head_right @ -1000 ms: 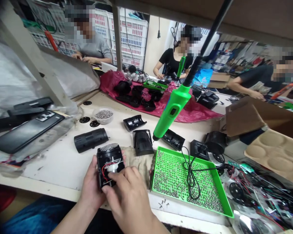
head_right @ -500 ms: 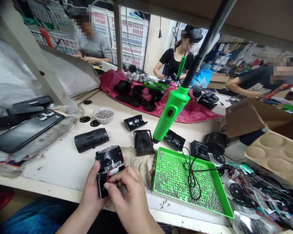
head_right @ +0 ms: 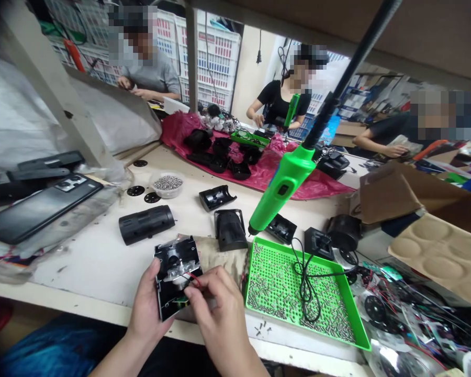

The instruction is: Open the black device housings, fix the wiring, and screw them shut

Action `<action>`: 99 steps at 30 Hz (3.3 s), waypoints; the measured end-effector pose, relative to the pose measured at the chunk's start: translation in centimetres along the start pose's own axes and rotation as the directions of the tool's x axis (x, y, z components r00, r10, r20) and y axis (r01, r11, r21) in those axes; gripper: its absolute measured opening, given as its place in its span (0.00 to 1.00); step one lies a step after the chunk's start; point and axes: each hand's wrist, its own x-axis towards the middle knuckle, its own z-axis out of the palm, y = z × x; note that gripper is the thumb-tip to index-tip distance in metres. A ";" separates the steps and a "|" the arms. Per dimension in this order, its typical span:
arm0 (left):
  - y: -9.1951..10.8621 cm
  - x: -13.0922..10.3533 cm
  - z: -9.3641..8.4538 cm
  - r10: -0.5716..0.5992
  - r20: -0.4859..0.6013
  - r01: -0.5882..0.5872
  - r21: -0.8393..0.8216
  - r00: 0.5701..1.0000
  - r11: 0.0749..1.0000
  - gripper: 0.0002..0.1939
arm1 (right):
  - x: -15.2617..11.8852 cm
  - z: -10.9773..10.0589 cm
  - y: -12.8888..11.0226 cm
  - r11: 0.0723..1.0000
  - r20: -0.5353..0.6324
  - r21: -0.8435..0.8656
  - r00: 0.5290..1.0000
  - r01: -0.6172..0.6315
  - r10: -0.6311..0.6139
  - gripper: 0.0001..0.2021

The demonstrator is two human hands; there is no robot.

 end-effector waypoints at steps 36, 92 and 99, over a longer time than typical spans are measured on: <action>2.6 -1.0 -4.4 0.311 0.629 -0.649 0.759 0.713 -0.046 0.19 | -1.4 -1.8 -0.6 0.968 0.128 -0.246 0.988 -0.050 0.083 0.13; 1.3 -0.4 -4.5 0.298 0.756 -0.629 0.652 0.583 -0.423 0.31 | -0.5 -7.2 -2.4 0.961 0.317 -0.081 0.907 -0.266 0.278 0.17; 1.5 -0.8 -4.4 0.299 0.751 -0.658 0.660 0.588 -0.362 0.24 | 0.3 -6.4 -2.1 0.901 0.217 -0.405 0.941 -0.155 0.260 0.06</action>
